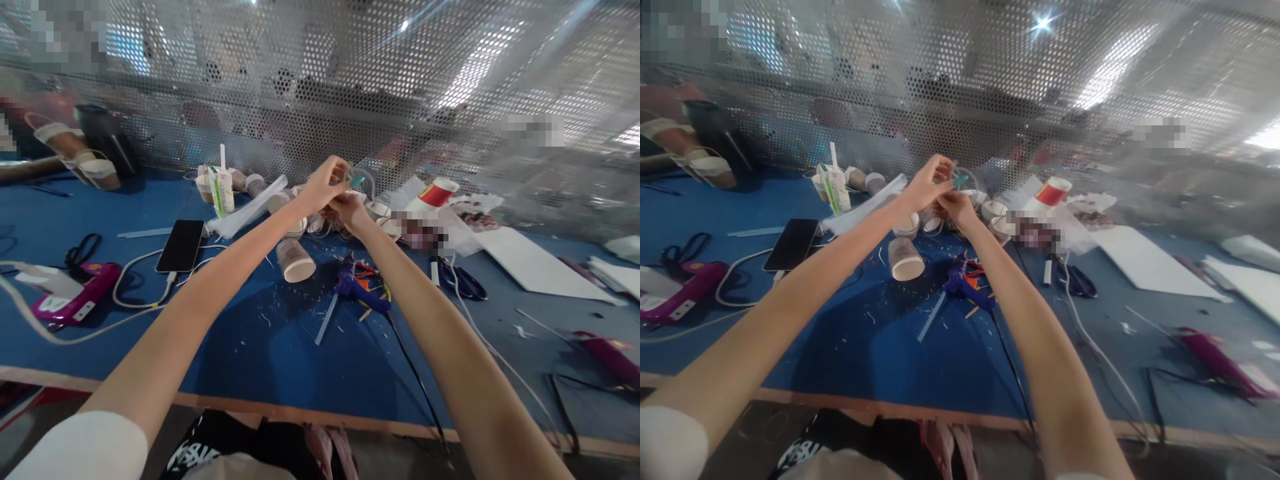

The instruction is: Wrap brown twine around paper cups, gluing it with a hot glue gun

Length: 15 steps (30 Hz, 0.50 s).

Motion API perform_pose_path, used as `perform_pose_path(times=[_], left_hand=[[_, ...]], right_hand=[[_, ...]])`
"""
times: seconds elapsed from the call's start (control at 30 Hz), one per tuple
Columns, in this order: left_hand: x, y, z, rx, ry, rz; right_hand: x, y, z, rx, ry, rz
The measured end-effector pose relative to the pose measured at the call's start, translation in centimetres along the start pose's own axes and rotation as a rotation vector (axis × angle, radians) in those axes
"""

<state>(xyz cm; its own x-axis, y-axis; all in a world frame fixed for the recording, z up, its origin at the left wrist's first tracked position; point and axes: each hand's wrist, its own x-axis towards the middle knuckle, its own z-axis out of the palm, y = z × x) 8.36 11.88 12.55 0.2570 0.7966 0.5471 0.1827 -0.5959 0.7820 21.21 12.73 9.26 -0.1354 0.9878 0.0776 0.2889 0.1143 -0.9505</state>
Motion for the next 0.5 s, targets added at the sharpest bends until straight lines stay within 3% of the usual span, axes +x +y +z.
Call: perform_pose_path(times=[0.1,0.23,0.37,0.5], left_hand=[[-1.3,-1.8,-1.2,0.209,0.11,0.025],[-2.7,-2.7,-2.5,0.412,0.061,0.091],[-3.6,-1.7,-3.1,0.505,-0.032,0.029],[-4.5,-0.8,-2.7,0.434,-0.221,-0.025]], right_hand=[[0.8,0.0,-0.5,0.057,0.153,-0.011],[1.1,-0.7,-1.1,0.123,0.325,-0.056],[-0.3,-2.0,-0.4,0.146,0.313,-0.1],[-2.0,-3.0,0.8,0.121,0.259,-0.155]])
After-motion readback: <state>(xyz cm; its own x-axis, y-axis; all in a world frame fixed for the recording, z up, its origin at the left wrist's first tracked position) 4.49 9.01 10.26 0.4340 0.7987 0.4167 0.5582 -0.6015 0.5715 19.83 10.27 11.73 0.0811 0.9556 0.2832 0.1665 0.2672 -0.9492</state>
